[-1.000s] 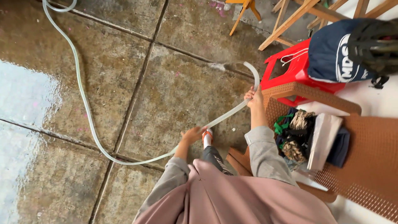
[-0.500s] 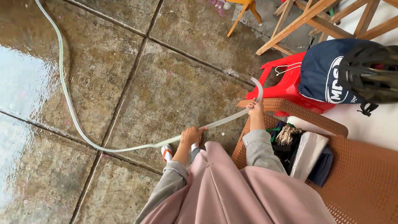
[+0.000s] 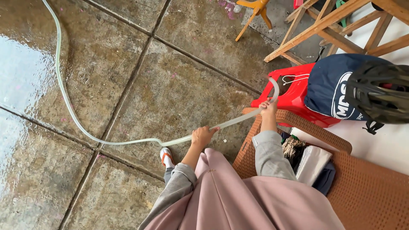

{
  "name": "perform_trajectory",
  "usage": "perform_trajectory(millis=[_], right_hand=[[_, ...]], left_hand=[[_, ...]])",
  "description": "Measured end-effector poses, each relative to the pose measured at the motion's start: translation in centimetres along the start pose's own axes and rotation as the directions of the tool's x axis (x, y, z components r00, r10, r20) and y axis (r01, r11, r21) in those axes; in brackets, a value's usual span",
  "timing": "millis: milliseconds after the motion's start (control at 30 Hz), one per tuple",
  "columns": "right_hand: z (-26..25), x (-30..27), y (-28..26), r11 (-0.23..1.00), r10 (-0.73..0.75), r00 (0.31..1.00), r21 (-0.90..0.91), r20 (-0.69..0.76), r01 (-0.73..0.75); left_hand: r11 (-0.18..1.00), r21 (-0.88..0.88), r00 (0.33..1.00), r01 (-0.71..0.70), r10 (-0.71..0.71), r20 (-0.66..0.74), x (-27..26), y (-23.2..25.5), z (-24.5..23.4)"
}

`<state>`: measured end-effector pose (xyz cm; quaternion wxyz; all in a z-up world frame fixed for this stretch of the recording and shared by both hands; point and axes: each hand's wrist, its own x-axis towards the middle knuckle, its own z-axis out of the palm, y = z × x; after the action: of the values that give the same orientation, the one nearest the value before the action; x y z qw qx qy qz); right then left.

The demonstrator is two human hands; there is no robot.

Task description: Washing the entryway floor using a water hose.

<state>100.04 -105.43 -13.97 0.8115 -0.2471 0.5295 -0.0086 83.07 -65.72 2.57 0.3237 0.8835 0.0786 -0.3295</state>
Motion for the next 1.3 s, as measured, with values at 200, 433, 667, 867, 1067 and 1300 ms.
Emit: perform_trajectory(millis=[200, 433, 667, 867, 1067, 1300], right_hand=[[6.4, 2.1, 2.7, 0.993, 0.054, 0.986, -0.114, 0.158, -0.036], [14.2, 1.0, 5.9, 0.979, 0.084, 0.964, -0.200, 0.254, -0.033], [15.2, 0.4, 3.8, 0.974, 0.055, 0.977, -0.228, 0.208, -0.006], [10.1, 1.9, 0.2, 0.991, 0.013, 0.987, -0.134, 0.160, 0.008], [3.2, 2.5, -1.6, 0.994, -0.087, 0.992, -0.063, 0.095, 0.093], [-3.4, 1.9, 1.0, 0.998, -0.059, 0.996, -0.014, 0.069, 0.060]], left_hand=[[0.993, -0.016, 0.993, 0.119, -0.119, -0.015, -0.3, 0.0, -3.1], [0.976, -0.065, 0.971, 0.210, -0.216, -0.106, 0.9, -2.1, -3.4], [0.982, -0.053, 0.978, 0.179, -0.184, -0.096, 1.7, 0.0, -4.4], [0.994, -0.039, 0.994, 0.104, -0.105, -0.034, 1.3, 2.6, -4.1], [0.996, -0.040, 0.996, 0.078, -0.076, 0.038, 0.9, 3.0, -2.2], [0.998, 0.050, 0.998, 0.049, -0.050, 0.030, -0.5, -0.1, 0.6]])
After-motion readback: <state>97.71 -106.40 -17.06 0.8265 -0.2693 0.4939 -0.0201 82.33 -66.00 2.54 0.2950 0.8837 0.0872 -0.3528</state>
